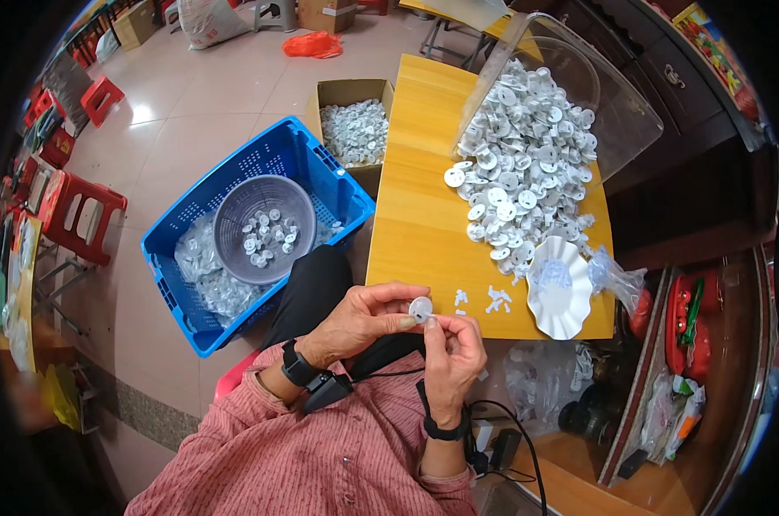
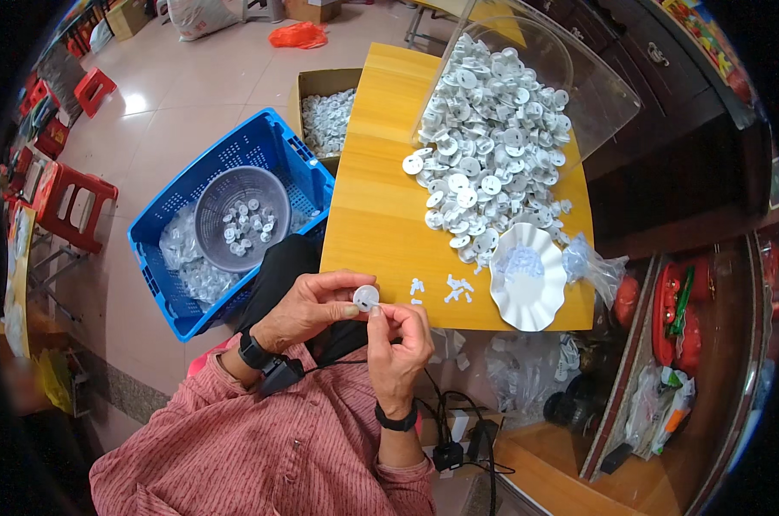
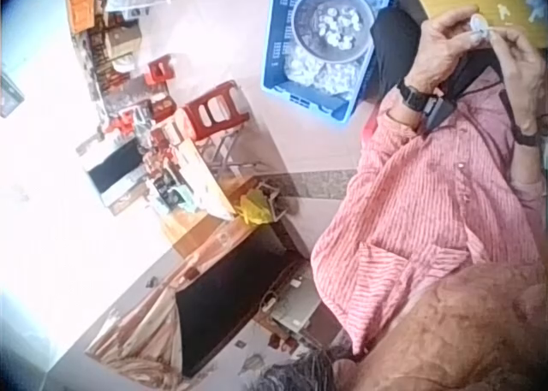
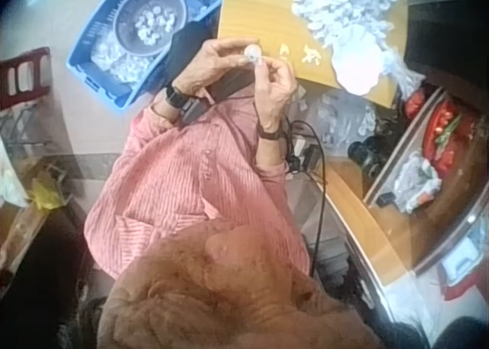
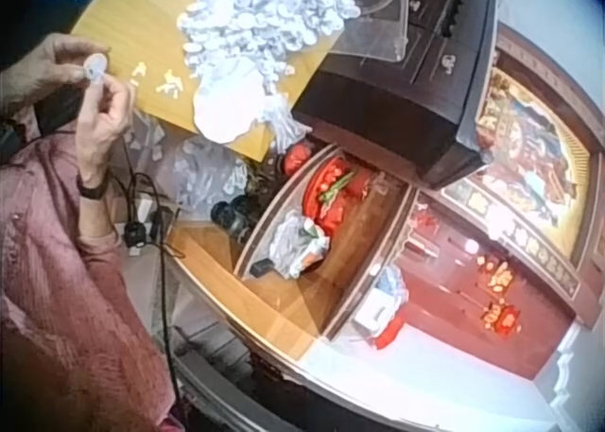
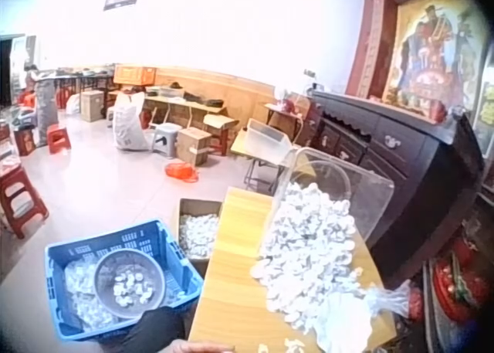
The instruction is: Manually assembling small white plastic components by inserting pieces together.
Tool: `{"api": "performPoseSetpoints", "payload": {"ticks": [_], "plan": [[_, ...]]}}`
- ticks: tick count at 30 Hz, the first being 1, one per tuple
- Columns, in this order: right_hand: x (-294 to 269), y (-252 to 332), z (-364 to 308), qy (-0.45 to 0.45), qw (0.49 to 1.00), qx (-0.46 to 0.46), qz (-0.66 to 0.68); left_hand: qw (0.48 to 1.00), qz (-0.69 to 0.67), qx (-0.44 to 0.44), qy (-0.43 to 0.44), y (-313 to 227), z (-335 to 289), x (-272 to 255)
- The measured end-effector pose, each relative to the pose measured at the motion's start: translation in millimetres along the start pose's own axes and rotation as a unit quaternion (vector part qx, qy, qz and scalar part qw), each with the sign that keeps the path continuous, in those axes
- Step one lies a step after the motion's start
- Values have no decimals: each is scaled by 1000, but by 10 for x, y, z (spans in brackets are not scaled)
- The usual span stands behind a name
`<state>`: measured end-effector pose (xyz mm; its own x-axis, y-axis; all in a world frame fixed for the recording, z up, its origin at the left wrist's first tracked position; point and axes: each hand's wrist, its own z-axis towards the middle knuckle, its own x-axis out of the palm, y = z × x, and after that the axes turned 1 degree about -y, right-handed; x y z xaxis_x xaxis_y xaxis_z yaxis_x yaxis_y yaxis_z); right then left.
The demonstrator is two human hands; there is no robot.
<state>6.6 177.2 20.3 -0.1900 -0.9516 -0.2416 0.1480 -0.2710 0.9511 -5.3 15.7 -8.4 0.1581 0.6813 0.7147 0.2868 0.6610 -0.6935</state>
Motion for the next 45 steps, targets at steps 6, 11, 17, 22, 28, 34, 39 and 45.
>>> {"api": "performPoseSetpoints", "payload": {"ticks": [6, 11, 17, 22, 28, 34, 39, 45], "plan": [[28, -3, 2, -1, 1000, 6, -9, 999, 27, 21, 9, 5, 5, 9], [54, -6, -3, -14, 1000, 0, -16, 998, 53, 18, 7, -4, 0, 5], [62, 8, -22, -7, 1000, 7, -19, 989, 133, 64, 5, 17, -6, -4], [68, -1, -27, 14, 999, 20, -21, 973, 208, 100, 18, -52, -9, -11], [52, 18, -29, 25, 998, 53, 25, 965, 241, 106, 13, -80, -21, -33], [43, -55, -36, 30, 999, 42, 4, 960, 260, 104, 12, -87, -22, -21], [58, 16, -28, 47, 998, 33, -30, 931, 338, 133, 31, -147, -21, -31], [2, 58, -20, 75, 983, 122, 111, 958, 264, 106, 12, -170, -44, 7]]}}
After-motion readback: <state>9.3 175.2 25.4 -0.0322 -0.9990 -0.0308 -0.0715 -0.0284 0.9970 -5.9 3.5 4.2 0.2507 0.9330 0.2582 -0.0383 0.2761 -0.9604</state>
